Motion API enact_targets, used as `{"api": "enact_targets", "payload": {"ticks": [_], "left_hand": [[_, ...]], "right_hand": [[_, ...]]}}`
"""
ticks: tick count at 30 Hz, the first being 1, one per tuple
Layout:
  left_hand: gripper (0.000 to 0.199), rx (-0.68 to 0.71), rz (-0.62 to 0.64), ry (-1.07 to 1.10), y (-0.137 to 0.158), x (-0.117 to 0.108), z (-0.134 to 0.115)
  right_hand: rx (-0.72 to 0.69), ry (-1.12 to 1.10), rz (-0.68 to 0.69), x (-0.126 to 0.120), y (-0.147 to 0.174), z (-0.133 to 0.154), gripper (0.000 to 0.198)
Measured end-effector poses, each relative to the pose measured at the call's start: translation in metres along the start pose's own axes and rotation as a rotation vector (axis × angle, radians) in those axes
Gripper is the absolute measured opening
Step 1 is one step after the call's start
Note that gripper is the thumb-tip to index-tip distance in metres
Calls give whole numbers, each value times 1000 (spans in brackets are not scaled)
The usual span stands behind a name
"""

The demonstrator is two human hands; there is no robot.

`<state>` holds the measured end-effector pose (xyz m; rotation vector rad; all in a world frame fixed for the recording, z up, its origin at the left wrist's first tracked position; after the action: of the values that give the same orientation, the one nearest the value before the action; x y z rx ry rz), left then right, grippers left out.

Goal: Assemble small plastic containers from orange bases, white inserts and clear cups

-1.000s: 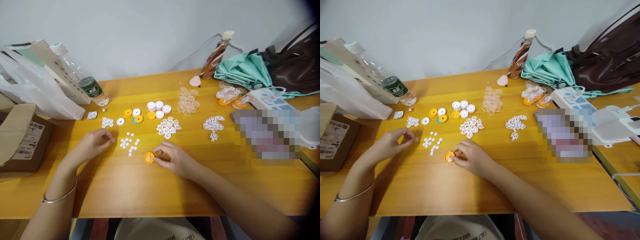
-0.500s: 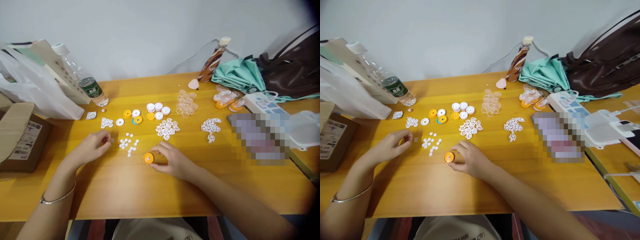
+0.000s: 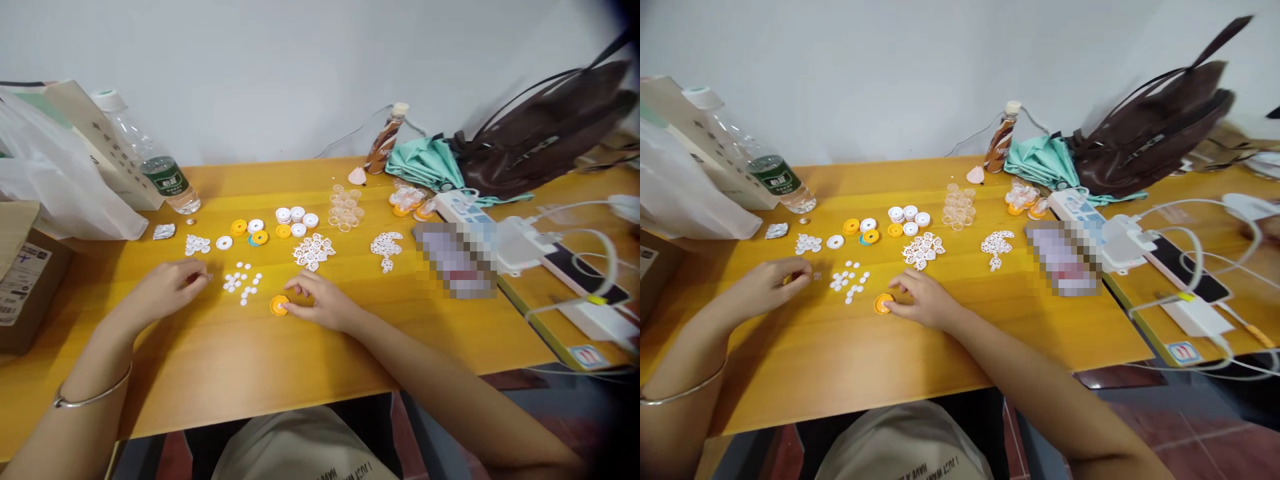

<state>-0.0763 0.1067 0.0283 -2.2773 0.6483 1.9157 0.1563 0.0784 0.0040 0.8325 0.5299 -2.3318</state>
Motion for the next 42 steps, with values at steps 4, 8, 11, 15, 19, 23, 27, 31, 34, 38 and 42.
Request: {"api": "enact_targets", "payload": {"ticks": [4,8,11,15,19,23,27,31,34,38,42], "left_hand": [[25,-38,-56,-68,1,0,7],[24,-45,-103,-88,0,-1,10],[25,-48,-107,-63,0,-2,11],[26,-51,-99,-74,1,-4,7],[23,-51,-123,-77,4,-10,-1],[20,-18,-152,-50,5,-15,-7],[15,12,-175,-49,1,-14,-5],[14,58,-171,-54,-2,-10,-5],[13,91,-178,-63,-3,-9,-7],[12,94,-184,-67,-2,-8,-6],[12,101,-191,-42,-3,-6,-5]], "right_hand": [[23,-44,-73,-2,1,-2,23],[52,-75,-159,-7,2,-8,20],[60,-81,-186,-8,2,-10,18],[51,-79,-203,-9,3,-9,16],[40,-50,-196,-8,4,-7,15],[31,-25,-178,-7,4,-5,16],[2,14,-136,-5,4,2,26],[-33,128,-56,0,5,13,51],[-44,213,-14,5,5,17,53],[-42,275,0,7,4,17,34],[-40,285,-3,7,4,18,42]]}}
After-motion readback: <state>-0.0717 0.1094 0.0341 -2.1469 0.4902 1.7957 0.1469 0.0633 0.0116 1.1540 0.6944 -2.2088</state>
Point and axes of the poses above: each hand's wrist, its own y-axis away from the middle knuckle, its own x-axis out of the palm, z = x × y, the point moved 8 cm from there along -y, towards the middle knuckle, and after that the axes turned 6 degrees about z, right-handed, at the moved point
